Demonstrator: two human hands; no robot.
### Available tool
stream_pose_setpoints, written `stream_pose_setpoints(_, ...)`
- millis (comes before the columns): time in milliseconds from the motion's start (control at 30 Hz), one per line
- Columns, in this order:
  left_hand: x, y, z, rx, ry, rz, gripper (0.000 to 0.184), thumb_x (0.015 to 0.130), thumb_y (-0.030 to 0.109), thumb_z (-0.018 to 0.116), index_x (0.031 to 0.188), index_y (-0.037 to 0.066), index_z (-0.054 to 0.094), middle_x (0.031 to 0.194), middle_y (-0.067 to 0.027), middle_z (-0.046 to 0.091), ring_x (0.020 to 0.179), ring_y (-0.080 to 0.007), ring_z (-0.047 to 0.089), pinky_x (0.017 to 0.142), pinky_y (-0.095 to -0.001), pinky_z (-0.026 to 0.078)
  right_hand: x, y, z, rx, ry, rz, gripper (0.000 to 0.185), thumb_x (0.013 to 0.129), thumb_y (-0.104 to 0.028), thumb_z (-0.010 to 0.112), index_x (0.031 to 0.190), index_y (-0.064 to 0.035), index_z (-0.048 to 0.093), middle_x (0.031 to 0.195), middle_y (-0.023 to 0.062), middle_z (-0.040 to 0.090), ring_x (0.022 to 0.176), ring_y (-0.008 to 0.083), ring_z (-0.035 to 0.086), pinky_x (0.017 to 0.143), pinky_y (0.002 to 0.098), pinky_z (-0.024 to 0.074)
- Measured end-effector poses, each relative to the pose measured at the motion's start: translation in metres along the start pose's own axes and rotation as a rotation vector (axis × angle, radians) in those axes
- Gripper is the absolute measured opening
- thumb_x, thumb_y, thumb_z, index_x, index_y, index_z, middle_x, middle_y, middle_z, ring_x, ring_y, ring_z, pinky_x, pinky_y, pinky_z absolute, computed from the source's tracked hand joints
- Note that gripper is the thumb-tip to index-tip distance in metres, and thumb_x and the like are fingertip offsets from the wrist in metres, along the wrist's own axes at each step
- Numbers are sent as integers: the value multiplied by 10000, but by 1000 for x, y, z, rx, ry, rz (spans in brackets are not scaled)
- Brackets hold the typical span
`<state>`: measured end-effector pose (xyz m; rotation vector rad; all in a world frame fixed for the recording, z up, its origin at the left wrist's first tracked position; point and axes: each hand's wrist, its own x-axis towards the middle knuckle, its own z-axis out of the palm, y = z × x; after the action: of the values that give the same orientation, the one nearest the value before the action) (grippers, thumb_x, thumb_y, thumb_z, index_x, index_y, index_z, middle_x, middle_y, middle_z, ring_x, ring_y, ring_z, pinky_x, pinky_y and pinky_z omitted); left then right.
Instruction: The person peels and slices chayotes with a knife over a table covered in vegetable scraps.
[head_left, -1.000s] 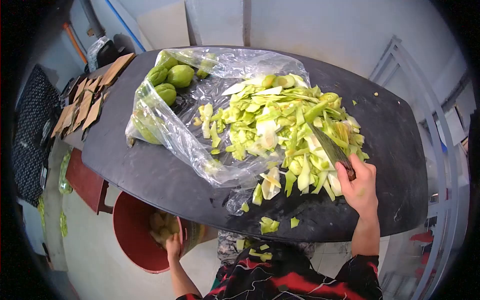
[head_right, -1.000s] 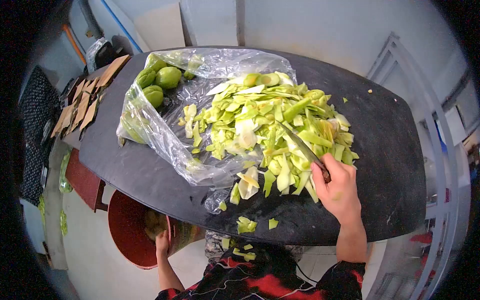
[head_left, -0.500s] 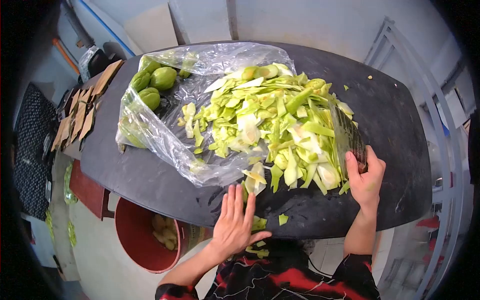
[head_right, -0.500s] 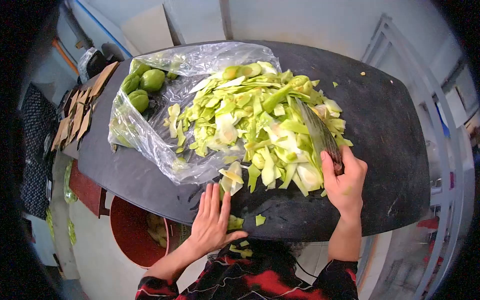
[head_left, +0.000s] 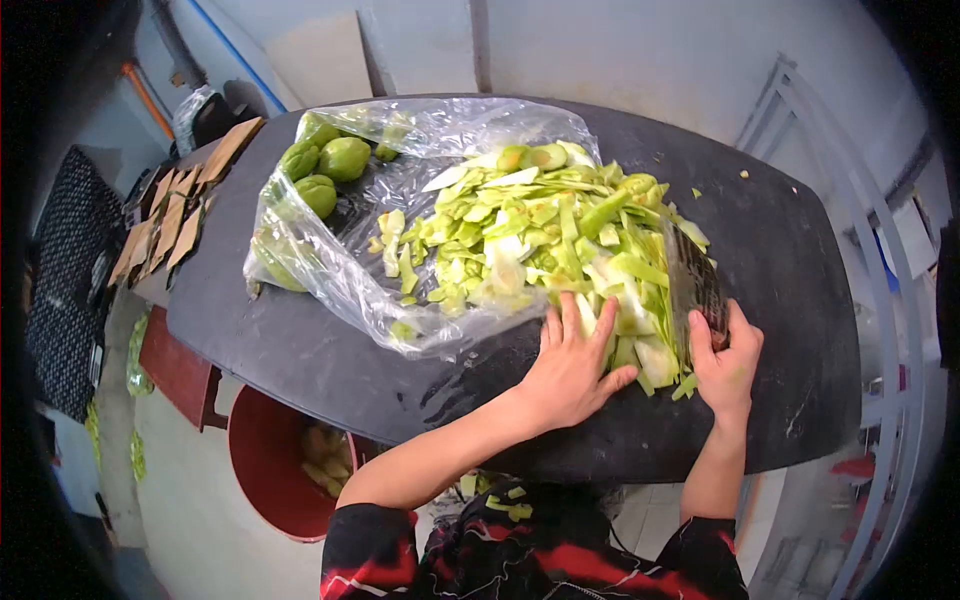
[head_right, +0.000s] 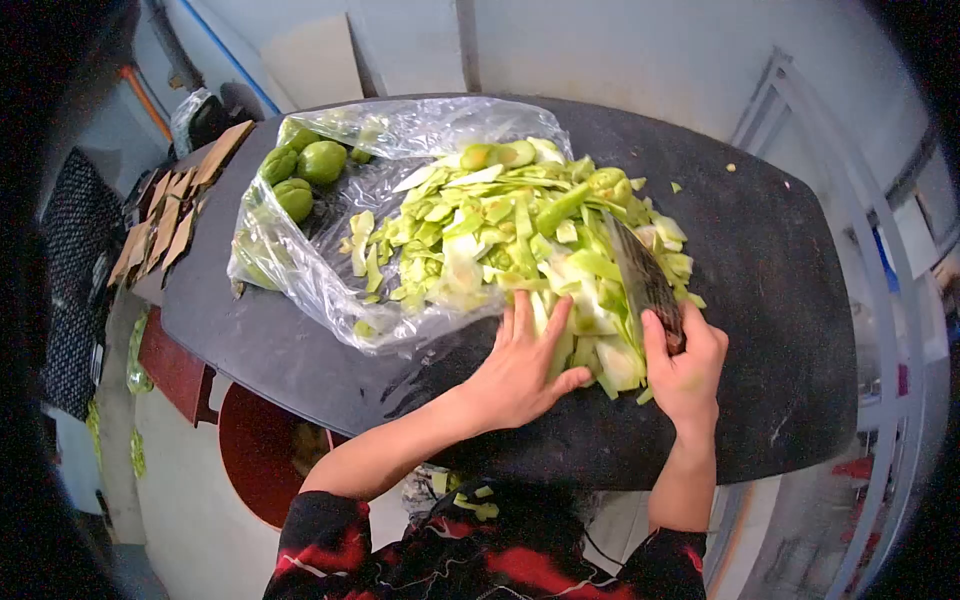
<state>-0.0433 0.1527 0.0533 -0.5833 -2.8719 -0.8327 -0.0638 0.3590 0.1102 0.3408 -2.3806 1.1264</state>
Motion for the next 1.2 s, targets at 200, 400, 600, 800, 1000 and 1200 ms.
stream_pose_setpoints(200, 25, -30, -127, -220, 42, -103, 478, 884, 244, 703, 1292, 23, 590, 1132, -181, 690, 849, -267, 712, 794, -365, 555, -2, 5, -2, 78, 0, 35, 155, 897, -59, 665, 830, 26, 554, 579, 5, 525, 493, 31, 446, 455, 242, 344)
stream_pose_setpoints(400, 79, -234, -195, 465, 367, -308, 524, 774, 131, 703, 1278, 49, 587, 1198, -202, 635, 1124, -341, 599, 961, -443, 490, -4, 9, -9, 57, -32, 7, 116, 899, -40, 654, 874, 35, 569, 631, -47, 534, 526, -1, 443, 462, 213, 335)
stream_pose_setpoints(600, 45, -328, -214, 1088, 183, -593, 556, 697, 74, 742, 1206, 140, 527, 1209, -39, 537, 1238, -271, 448, 868, -522, 471, -5, -2, -11, 268, -47, 196, 142, 829, -10, 670, 892, 10, 544, 677, 6, 575, 593, 30, 511, 542, 205, 413)
stream_pose_setpoints(800, 53, -336, -214, 1203, 18, -597, 508, 725, 112, 773, 1189, 163, 574, 1257, -48, 499, 1211, -286, 457, 797, -558, 520, -7, 7, -7, 376, -182, 115, 159, 851, 109, 581, 972, 25, 520, 805, 53, 564, 682, 75, 586, 612, 228, 491)
stream_pose_setpoints(1000, 44, -323, -219, 1177, -35, -519, 592, 639, 80, 814, 1181, 147, 588, 1272, -103, 462, 1111, -339, 544, 766, -495, 567, -5, -1, -7, 403, -163, 138, 298, 896, 51, 579, 1191, 66, 542, 789, 47, 577, 649, 68, 575, 586, 225, 479)
stream_pose_setpoints(1200, 41, -279, -234, 353, 590, -441, 766, 552, 158, 863, 1234, 37, 536, 1277, -183, 503, 1075, -398, 578, 859, -448, 562, -10, -3, -5, 320, -213, 84, 331, 928, -34, 603, 1237, 74, 553, 689, 36, 583, 572, 61, 529, 525, 237, 428)
